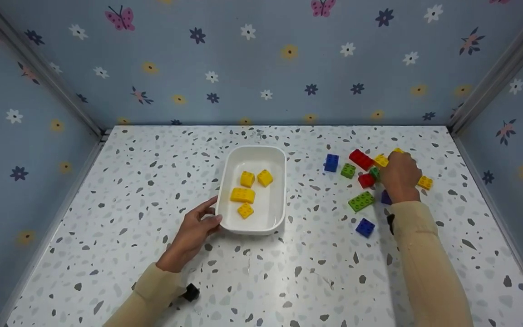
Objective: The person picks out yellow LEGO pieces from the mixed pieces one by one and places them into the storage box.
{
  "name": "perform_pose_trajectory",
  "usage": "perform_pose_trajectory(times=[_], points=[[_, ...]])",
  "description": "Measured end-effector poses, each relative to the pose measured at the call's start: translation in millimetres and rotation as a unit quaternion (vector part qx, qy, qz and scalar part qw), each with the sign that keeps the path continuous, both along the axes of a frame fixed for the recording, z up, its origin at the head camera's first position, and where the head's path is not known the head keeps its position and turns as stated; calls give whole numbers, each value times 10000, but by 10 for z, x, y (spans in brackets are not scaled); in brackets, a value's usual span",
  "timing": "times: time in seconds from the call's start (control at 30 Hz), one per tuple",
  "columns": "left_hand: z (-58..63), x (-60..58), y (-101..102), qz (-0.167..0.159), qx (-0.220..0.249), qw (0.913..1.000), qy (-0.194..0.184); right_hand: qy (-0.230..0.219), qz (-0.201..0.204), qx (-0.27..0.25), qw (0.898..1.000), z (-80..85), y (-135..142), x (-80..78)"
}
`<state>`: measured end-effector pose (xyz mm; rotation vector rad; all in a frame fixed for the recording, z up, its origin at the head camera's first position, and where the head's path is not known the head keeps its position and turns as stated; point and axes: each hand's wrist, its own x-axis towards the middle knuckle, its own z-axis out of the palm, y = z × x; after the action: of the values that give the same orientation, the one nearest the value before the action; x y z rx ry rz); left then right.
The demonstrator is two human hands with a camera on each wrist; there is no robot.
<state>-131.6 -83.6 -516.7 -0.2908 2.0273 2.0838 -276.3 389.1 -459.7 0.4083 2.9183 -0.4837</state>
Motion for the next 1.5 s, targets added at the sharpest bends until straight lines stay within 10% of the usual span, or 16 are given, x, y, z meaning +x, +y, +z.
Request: perform_pose_trajectory(times=[1.5], points=[[-9,-17,5,78,168,9998,-68,-156,266,333,9990,-231,126,-138]])
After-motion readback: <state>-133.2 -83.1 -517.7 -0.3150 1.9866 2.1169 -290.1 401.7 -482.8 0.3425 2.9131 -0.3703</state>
